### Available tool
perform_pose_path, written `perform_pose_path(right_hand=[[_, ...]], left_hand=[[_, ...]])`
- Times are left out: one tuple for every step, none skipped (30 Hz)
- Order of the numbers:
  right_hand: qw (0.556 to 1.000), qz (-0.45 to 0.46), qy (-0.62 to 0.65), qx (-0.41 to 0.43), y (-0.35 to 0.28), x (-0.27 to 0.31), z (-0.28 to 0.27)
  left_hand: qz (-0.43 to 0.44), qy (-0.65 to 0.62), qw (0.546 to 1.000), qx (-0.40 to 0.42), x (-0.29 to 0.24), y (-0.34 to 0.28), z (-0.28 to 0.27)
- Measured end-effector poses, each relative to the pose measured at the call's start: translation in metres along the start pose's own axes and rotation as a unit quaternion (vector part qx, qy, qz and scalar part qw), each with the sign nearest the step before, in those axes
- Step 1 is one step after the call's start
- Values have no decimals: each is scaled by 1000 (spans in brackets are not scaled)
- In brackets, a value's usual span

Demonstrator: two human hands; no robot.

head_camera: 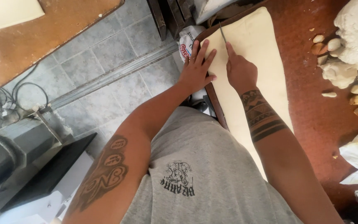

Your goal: The person uses a knife to cut a large sheet of dough into long strips on a wooden table. They then roll each strip into a cylindrical shape by hand and arrange them on the table.

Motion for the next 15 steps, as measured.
perform_pose_path(right_hand=[[1000, 0, -1, 0, 0, 0, 0], [1000, -2, -9, -2, 1, 0, 0], [1000, -4, -18, -4, 2, 0, 0], [1000, -4, -18, -4, 3, 4, -5], [1000, 13, -19, 21, 4, 5, -7], [998, 29, -19, 47, 4, 6, -8], [998, 29, -19, 46, 5, 7, -9], [997, 37, -24, 57, 5, 7, -8], [996, 45, -28, 68, 5, 6, -7], [996, 45, -27, 68, 6, 8, -9], [996, 49, -31, 71, 7, 9, -10], [995, 55, -36, 74, 7, 10, -11], [995, 55, -36, 75, 7, 12, -12], [993, 63, -46, 84, 8, 11, -11], [992, 71, -56, 93, 9, 11, -11]], left_hand=[[0, -1, 1000, 0, -1, 0, -1], [0, 4, 1000, 11, -1, 1, -1], [0, 8, 1000, 23, -1, 1, -1], [0, 8, 1000, 23, -1, 1, -1], [-4, 3, 999, 33, 0, 0, 1], [-8, -2, 999, 42, 1, 0, 3], [-8, -2, 999, 42, 0, 0, 4], [-9, -4, 1000, 27, 1, 0, 3], [-10, -6, 1000, 13, 1, -1, 3], [-10, -5, 1000, 13, 1, 0, 2], [-13, -13, 1000, 10, 1, 1, 1], [-15, -23, 1000, 8, 0, 1, 0], [-15, -23, 1000, 9, 0, 1, -1], [-23, -27, 999, 17, 0, 3, -2], [-31, -30, 999, 25, 0, 4, -2]])
Point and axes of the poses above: each hand's wrist, its own y-axis towards the middle knuckle, its own z-axis out of the palm, x = y × z, the point moved 8 cm from there along y, towards the middle knuckle, and after that the axes turned 11 degrees about -x, right-handed, at the moved point
